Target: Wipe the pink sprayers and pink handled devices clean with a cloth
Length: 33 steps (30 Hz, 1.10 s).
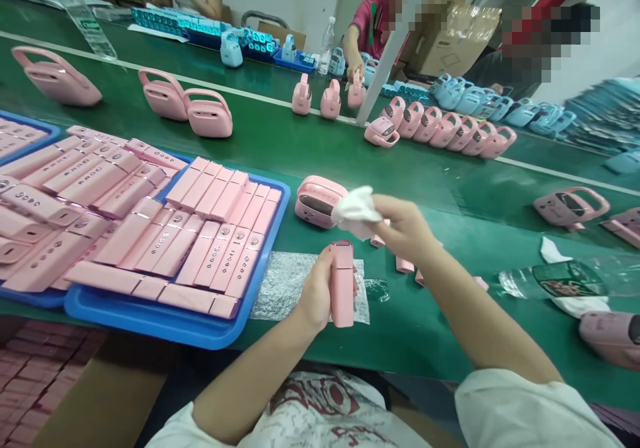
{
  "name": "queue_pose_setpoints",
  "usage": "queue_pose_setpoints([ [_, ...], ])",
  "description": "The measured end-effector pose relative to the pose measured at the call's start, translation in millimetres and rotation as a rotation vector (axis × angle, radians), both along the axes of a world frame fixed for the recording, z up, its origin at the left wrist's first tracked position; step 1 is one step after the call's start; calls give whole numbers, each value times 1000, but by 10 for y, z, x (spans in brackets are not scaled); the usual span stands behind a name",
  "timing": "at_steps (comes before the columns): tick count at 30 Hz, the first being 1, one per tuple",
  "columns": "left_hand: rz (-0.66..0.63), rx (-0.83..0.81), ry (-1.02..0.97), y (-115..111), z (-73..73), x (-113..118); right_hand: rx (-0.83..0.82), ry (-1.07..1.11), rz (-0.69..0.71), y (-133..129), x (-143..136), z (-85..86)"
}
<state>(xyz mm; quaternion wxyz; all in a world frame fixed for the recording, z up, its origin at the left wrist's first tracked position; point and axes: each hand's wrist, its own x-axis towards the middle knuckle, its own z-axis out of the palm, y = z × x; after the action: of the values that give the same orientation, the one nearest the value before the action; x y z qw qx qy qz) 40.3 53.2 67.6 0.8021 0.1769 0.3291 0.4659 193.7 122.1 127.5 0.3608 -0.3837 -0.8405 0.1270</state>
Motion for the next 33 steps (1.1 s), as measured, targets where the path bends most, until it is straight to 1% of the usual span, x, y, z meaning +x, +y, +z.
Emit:
queue_pose_setpoints([
  [2, 12, -15, -70, 3, -6, 9, 101, -114, 151, -217, -34, -85],
  [3, 21, -22, -124, 5, -4, 12, 168, -167, 203, -306, -52, -147],
  [5, 23, -55, -243, 9, 9, 15, 284, -243, 260, -423, -74, -286],
  [7, 18, -96, -312, 15, 28, 15, 332, -266, 288, -454, -70, -410],
  [9, 23, -119, -284, 25, 43, 12, 295, -227, 271, -427, -49, -493],
  [12, 58, -116, -188, 44, 47, 8, 236, -135, 192, -396, -37, -543],
  [13, 61, -113, -181, 50, 44, 9, 242, -134, 189, -406, -44, -550],
  [16, 49, -116, -204, 60, 25, 20, 273, -206, 260, -468, -75, -565],
  [17, 47, -113, -201, 60, 15, 26, 273, -220, 262, -483, -79, -571],
  [18, 48, -102, -188, 59, 4, 32, 268, -220, 240, -492, -80, -580],
  [21, 55, -39, -151, 53, -28, 50, 270, -165, 113, -495, -69, -614],
  [22, 50, -33, -157, 53, -35, 55, 284, -156, 104, -496, -67, -629],
  [25, 37, -58, -201, 58, -44, 69, 318, -179, 177, -512, -65, -673],
  [26, 42, -59, -202, 59, -44, 72, 318, -181, 182, -516, -62, -685],
  [30, 65, -19, -153, 59, -44, 77, 302, -137, 51, -529, -42, -717],
  [31, 62, -34, -150, 62, -42, 77, 314, -133, 55, -537, -39, -726],
  [33, 50, -96, -155, 70, -36, 79, 349, -143, 124, -556, -38, -746],
])
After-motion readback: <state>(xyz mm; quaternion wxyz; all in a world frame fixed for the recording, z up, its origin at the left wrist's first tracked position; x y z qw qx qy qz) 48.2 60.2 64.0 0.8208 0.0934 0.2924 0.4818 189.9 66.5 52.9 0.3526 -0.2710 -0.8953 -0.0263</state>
